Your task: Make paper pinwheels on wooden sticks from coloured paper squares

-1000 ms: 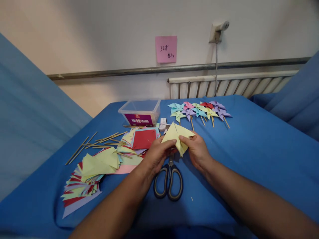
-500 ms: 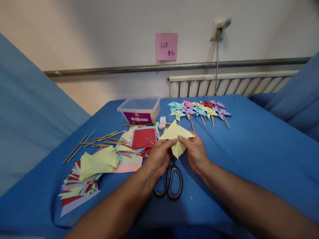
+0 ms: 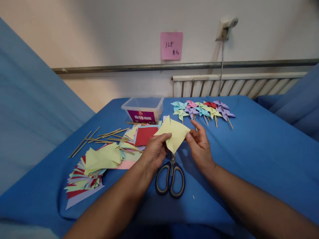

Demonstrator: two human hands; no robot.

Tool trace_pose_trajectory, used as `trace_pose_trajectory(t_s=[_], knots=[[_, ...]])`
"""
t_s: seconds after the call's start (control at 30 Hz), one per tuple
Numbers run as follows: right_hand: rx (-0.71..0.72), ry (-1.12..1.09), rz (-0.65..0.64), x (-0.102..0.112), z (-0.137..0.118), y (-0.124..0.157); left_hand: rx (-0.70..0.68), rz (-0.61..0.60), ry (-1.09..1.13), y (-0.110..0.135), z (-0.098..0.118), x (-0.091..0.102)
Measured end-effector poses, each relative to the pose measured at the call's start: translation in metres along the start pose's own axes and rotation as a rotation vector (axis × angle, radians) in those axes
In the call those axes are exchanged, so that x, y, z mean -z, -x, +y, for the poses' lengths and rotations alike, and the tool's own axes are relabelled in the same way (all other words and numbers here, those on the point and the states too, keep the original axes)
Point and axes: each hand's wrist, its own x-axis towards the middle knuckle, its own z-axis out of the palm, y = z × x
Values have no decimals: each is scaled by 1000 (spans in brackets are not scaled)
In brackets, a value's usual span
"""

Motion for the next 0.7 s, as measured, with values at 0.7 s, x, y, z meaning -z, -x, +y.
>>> trace_pose_trajectory(t_s=[0.7], knots=[[27,299,-130,4,-1,-1,26,-44,-58,3,-1,2]])
